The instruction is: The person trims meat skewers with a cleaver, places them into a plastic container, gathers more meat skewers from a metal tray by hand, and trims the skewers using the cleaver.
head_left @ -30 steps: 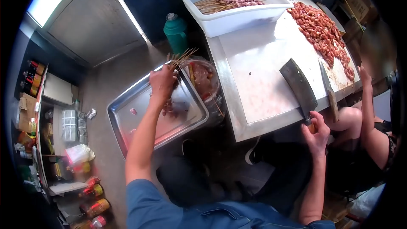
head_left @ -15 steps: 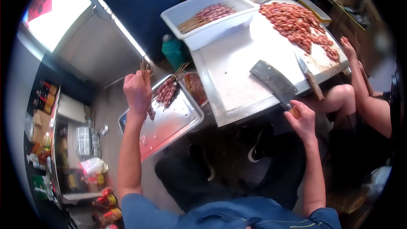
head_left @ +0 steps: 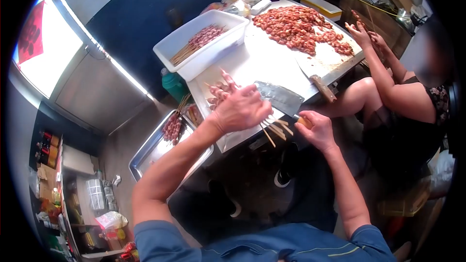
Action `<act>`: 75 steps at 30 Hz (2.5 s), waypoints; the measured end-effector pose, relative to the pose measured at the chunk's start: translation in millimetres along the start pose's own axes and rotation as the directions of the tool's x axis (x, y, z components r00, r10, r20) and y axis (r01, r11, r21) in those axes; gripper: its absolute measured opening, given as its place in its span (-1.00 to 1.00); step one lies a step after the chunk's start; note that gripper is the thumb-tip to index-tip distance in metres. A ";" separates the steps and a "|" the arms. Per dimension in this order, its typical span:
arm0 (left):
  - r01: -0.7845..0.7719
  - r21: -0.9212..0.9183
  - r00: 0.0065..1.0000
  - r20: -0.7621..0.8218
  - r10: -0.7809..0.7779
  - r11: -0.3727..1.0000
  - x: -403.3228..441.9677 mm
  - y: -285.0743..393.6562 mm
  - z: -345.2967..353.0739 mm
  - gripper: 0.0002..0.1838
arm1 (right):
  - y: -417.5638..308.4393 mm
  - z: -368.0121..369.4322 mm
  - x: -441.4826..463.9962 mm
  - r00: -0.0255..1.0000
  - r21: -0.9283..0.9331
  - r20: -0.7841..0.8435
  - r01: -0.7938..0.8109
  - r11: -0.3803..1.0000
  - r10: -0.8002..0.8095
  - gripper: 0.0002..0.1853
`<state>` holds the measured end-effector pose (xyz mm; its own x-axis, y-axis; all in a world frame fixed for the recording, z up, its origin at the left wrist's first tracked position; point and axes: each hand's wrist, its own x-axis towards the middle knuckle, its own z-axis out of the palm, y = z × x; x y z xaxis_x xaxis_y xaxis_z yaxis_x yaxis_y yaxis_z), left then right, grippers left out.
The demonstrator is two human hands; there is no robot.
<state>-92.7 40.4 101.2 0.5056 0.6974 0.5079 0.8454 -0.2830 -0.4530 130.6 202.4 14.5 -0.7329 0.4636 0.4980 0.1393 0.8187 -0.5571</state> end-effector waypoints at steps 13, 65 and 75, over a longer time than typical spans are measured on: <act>-0.079 -0.227 0.990 0.098 0.104 0.971 -15.5 35.9 38.9 -0.80 | -46.5 -8.1 -19.8 0.975 0.289 -0.205 -0.021 0.957 0.084 -0.77; 0.284 -0.784 0.252 0.616 -0.746 -0.551 -7.8 71.2 -4.4 -0.91 | -96.5 71.4 -25.5 0.939 0.419 0.338 -0.208 0.884 0.060 -0.71; 0.212 -0.930 0.244 0.349 -0.905 -0.301 -40.4 29.7 56.5 -0.89 | -72.8 81.0 -96.1 0.823 0.396 0.569 -0.278 0.875 0.004 -0.78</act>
<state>-97.8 41.0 25.8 -0.7018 0.6557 0.2785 0.0127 -0.3793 0.9252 136.9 70.8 -46.6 -0.9810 0.1920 0.0295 0.0619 0.4530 -0.8894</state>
